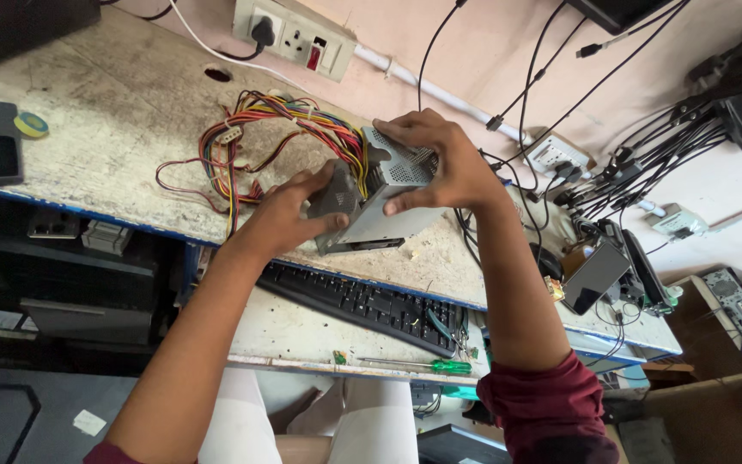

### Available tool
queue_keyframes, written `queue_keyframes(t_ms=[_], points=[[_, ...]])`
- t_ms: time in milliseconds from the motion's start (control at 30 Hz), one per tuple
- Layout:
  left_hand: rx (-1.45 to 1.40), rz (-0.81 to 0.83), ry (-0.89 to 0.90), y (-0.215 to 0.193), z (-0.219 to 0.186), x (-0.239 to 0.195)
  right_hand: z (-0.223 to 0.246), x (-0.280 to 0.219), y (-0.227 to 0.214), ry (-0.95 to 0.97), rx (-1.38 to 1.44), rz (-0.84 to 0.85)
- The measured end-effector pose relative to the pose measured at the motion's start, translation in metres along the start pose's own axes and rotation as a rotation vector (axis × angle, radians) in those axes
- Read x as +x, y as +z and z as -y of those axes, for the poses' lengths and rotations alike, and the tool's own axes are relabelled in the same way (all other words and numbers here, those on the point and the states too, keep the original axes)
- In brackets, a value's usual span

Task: The person assembles a computer power supply unit by hand on a cluttered workbench. They place the metal cover onto the open unit, align it, and then rotate the unit to manage the attached wires.

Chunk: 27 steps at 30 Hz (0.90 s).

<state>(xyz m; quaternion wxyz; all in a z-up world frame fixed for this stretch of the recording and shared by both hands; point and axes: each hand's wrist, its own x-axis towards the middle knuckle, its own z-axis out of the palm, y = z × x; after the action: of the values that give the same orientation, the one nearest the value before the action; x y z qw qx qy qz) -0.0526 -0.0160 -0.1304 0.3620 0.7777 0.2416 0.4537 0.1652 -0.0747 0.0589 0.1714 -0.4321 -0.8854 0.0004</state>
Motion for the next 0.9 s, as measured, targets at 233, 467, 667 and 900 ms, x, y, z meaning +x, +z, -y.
queue_keyframes(t_ms=[233, 467, 667, 900], points=[[0.05, 0.009, 0.028, -0.001, -0.002, 0.001, 0.002, 0.005, 0.0, 0.031, -0.001, 0.027], [0.166, -0.144, 0.328, 0.0, -0.009, -0.01, 0.005, 0.003, 0.002, 0.04, -0.024, -0.01], [0.197, -0.148, 0.344, -0.001, -0.011, -0.013, 0.006, 0.004, 0.005, 0.058, -0.016, -0.016], [0.182, -0.155, 0.382, -0.002, -0.012, -0.016, 0.007, 0.009, 0.007, 0.079, 0.025, 0.013]])
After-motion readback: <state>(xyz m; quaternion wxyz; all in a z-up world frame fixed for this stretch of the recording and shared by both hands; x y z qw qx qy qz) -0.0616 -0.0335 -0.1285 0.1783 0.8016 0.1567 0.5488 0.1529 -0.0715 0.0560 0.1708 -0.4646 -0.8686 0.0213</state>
